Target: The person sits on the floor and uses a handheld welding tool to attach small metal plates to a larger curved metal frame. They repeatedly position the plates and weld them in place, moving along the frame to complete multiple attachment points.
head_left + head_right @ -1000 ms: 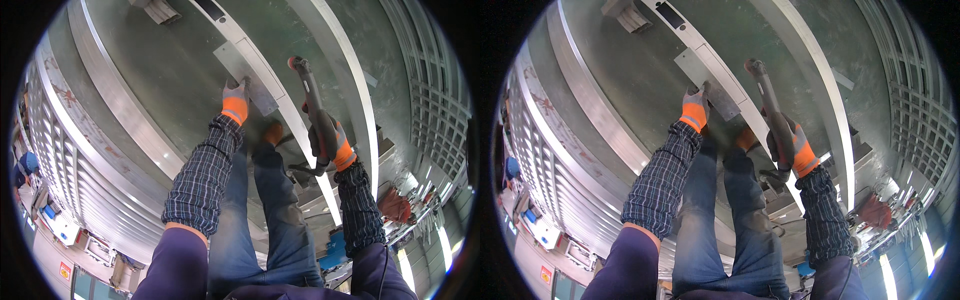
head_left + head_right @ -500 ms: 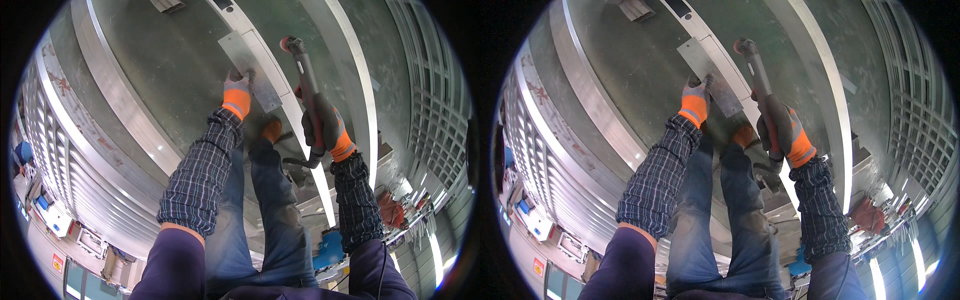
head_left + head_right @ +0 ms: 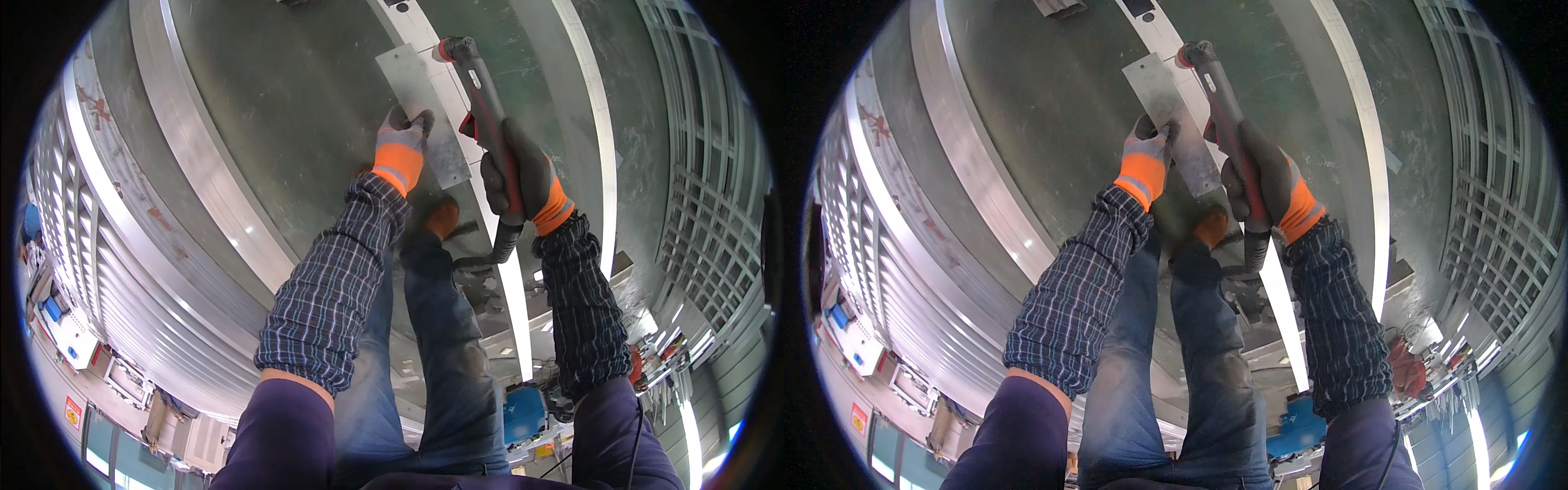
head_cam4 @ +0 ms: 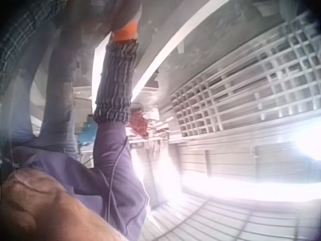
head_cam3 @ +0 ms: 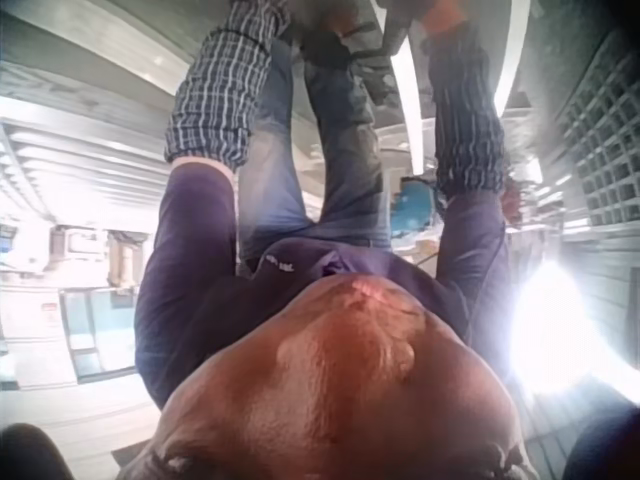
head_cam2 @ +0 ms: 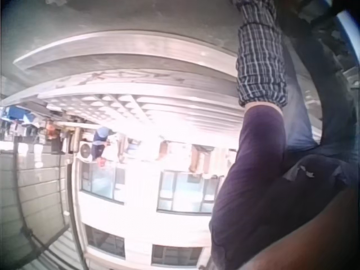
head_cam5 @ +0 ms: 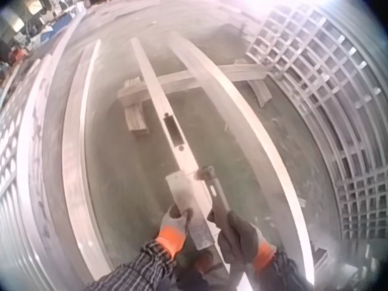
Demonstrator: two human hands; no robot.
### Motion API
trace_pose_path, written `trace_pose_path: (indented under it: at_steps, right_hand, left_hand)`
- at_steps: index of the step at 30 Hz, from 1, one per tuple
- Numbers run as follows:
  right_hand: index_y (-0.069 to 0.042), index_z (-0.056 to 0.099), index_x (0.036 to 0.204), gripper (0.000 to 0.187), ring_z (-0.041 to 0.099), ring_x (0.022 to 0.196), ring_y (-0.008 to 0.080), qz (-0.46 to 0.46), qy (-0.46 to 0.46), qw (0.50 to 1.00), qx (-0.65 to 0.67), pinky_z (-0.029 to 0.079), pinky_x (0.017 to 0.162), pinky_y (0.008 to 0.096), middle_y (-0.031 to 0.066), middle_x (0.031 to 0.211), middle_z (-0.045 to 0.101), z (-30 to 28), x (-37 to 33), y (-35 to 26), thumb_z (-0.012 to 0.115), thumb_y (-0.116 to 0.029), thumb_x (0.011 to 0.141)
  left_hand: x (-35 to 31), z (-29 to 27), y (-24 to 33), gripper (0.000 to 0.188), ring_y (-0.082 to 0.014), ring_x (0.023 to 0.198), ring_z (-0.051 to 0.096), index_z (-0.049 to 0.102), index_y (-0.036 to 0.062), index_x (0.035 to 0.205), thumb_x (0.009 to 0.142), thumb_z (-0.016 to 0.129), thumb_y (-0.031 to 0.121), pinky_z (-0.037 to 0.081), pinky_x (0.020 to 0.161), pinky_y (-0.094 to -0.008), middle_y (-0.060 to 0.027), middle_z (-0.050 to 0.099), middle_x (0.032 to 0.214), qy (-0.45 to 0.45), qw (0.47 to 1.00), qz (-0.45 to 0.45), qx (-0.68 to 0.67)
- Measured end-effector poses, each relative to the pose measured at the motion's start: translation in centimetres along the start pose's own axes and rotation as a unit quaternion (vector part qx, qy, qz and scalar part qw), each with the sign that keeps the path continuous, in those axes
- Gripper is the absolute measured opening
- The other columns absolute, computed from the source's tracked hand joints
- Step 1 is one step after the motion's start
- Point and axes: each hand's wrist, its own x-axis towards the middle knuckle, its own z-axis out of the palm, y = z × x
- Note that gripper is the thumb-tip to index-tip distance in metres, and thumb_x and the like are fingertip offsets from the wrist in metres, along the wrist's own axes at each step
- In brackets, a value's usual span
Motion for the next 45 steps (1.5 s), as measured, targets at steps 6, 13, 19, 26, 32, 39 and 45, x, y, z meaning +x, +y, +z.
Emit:
trace_pose_path:
  at_steps: [6,13,19,26,32,39,45]
  right_hand:
    - [-0.008,0.054,0.110,0.053,0.047,0.039,0.0143,-0.014,-0.019,1.000,-0.015,0.040,0.038,0.0295,0.0022,0.058,0.049,0.2,0.8,-0.2,0.045,-0.060,0.103]
    - [-0.008,0.054,0.114,0.053,0.046,0.039,0.0151,0.010,0.021,1.000,-0.012,0.041,0.038,0.0303,0.0021,0.057,0.049,-0.2,0.7,-0.2,0.044,-0.059,0.103]
    - [-0.004,0.055,0.120,0.059,0.052,0.043,0.0148,0.018,-0.023,1.000,0.007,0.043,0.038,0.0296,0.0045,0.064,0.054,-1.4,0.4,0.2,0.050,-0.059,0.100]
    - [-0.006,0.055,0.123,0.059,0.050,0.042,0.0147,0.007,-0.020,1.000,-0.003,0.042,0.038,0.0301,0.0028,0.061,0.051,-0.9,0.8,0.7,0.047,-0.060,0.101]
    - [-0.010,0.055,0.118,0.053,0.046,0.040,0.0151,0.000,-0.035,0.999,-0.002,0.041,0.040,0.0313,0.0020,0.058,0.049,0.1,1.1,0.3,0.042,-0.059,0.105]
    - [-0.012,0.056,0.106,0.050,0.046,0.040,0.0153,-0.002,-0.025,1.000,-0.008,0.041,0.040,0.0321,0.0016,0.058,0.049,0.2,1.7,0.2,0.043,-0.060,0.104]
    - [-0.013,0.056,0.097,0.050,0.047,0.040,0.0155,0.014,-0.012,1.000,-0.021,0.040,0.041,0.0329,0.0014,0.058,0.049,0.5,2.2,0.1,0.043,-0.062,0.103]
  left_hand:
    - [0.2,-0.3,0.0,0.032,-0.0188,0.102,0.067,0.063,0.0000,0.128,0.096,0.064,-0.001,0.053,0.093,-0.0306,-0.0095,0.070,0.118,-0.008,0.999,0.006,0.040]
    - [0.2,-0.4,-0.4,0.036,-0.0163,0.099,0.063,0.063,-0.0018,0.126,0.093,0.074,0.006,0.049,0.088,-0.0277,-0.0074,0.070,0.114,-0.002,0.999,0.022,0.045]
    - [0.2,-0.4,-0.9,0.035,-0.0171,0.099,0.063,0.062,-0.0022,0.126,0.093,0.074,0.006,0.049,0.089,-0.0283,-0.0076,0.070,0.115,-0.006,1.000,0.019,-0.003]
    - [-0.1,-0.5,-0.7,0.036,-0.0154,0.097,0.063,0.062,-0.0019,0.127,0.094,0.073,0.005,0.049,0.086,-0.0265,-0.0067,0.070,0.114,-0.020,0.999,0.041,0.010]
    - [-0.4,0.0,-0.2,0.036,-0.0152,0.095,0.063,0.062,-0.0006,0.128,0.094,0.073,0.005,0.049,0.084,-0.0263,-0.0066,0.070,0.112,-0.001,1.000,0.017,0.013]
    - [-0.4,0.1,0.0,0.036,-0.0158,0.096,0.064,0.062,-0.0020,0.128,0.095,0.072,0.006,0.050,0.085,-0.0271,-0.0074,0.070,0.112,0.001,1.000,0.006,0.028]
    - [-0.4,-0.1,-0.2,0.039,-0.0172,0.100,0.065,0.061,-0.0030,0.130,0.094,0.072,0.005,0.050,0.089,-0.0279,-0.0095,0.071,0.117,-0.009,0.999,0.027,0.019]
